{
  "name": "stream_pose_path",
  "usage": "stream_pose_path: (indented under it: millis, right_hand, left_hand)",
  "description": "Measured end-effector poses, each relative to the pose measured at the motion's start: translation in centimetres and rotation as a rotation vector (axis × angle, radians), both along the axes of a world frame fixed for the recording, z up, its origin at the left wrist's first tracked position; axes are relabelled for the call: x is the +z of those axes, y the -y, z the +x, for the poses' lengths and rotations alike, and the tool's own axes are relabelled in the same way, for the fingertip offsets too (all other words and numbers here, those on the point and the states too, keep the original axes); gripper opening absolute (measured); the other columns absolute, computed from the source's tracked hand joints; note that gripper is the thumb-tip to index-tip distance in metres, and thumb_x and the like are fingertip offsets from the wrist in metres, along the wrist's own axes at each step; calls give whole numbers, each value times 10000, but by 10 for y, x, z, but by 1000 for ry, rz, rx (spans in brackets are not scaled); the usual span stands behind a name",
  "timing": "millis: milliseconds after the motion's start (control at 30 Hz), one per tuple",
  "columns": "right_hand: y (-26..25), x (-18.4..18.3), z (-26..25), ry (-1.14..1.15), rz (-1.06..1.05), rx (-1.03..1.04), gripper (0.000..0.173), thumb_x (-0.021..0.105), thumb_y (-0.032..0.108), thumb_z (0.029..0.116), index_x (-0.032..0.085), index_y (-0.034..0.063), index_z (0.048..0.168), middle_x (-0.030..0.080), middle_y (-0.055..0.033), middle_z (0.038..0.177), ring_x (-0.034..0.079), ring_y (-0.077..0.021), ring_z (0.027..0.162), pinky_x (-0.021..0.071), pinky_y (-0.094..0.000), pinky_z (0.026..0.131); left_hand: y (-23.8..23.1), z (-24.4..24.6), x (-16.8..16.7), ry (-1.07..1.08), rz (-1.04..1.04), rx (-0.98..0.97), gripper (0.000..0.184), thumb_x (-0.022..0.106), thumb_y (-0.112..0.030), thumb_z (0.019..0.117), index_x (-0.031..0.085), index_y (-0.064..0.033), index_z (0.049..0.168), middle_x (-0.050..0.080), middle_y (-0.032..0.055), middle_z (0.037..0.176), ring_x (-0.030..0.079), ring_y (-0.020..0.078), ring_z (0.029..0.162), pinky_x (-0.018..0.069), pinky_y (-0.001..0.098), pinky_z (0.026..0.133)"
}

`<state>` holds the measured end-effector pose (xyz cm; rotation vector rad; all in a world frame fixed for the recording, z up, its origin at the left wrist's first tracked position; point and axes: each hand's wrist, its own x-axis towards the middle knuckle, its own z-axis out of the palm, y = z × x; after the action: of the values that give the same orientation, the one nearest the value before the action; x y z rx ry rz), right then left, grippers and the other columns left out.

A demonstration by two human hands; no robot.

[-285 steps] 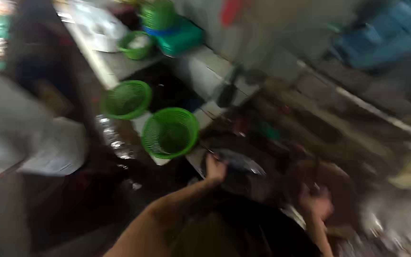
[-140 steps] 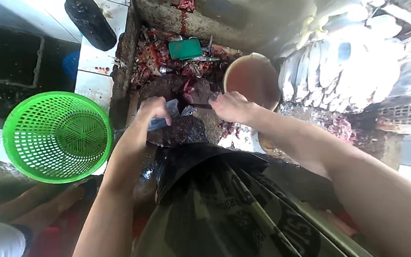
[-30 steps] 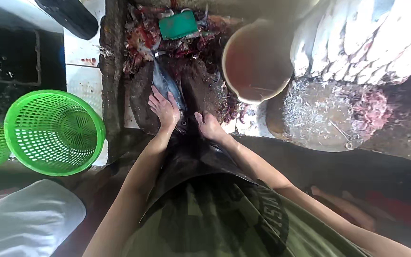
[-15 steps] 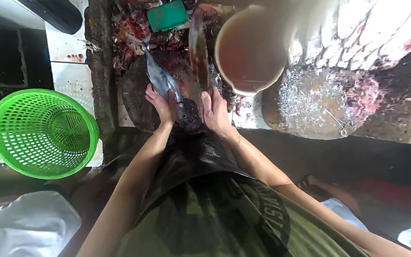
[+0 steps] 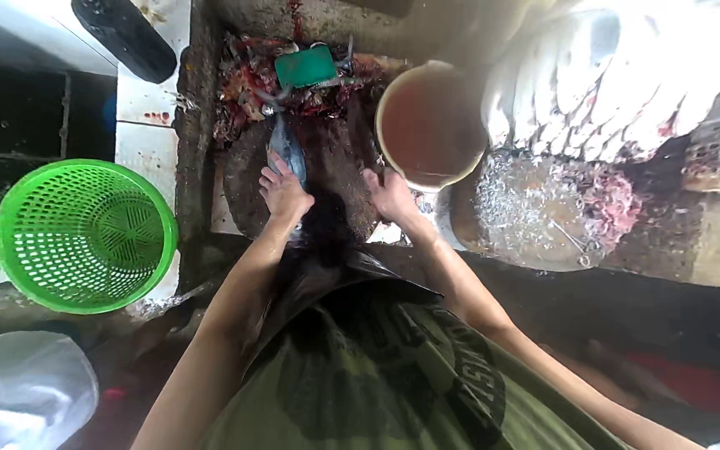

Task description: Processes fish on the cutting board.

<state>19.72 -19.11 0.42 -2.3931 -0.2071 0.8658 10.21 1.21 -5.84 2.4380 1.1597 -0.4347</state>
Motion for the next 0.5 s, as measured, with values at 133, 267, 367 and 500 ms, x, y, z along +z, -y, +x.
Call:
stream_pose_path:
  millis: [133, 267, 367, 500]
  right_hand:
    - [4, 64, 27, 374, 594, -54, 379, 429, 378, 1100, 567, 26, 1129, 573, -23, 621, 598, -179, 461, 580, -411, 444]
    - [-27, 58, 42, 670, 943, 26, 366, 393, 216, 1087, 447, -100, 1263, 557, -23, 614, 581, -152, 461, 567, -385, 444]
    - [-43, -10, 61, 570, 213, 280, 521, 449, 391, 1080, 517, -44, 1360, 696, -139, 838, 716, -264, 751, 614, -473, 709]
    - [-67, -7, 73, 165, -310, 429, 572, 407, 557, 1062, 617, 66, 1267, 675, -224, 1189, 689, -401, 1100, 569, -626, 868]
  left_hand:
    - [-37, -22, 14, 15, 35, -255, 1403, 950, -211, 560, 84, -198, 1663, 320, 376, 1547, 386, 612, 1351, 346, 762, 1056]
    - [-50, -29, 11, 5, 58, -334, 1365, 941, -269, 586, 104, -208, 1662, 355, 353, 1531, 375, 567, 1389, 341, 720, 1101]
    - [-47, -24, 9, 7, 85, -324, 1304, 935, -265, 617, 148, -196, 1654, 338, 340, 1560, 352, 557, 1423, 350, 730, 1093]
    - [-49, -31, 5, 24, 120, -325, 1341, 953, -221, 583, 148, -263, 1654, 370, 319, 1539, 407, 541, 1384, 413, 691, 1066]
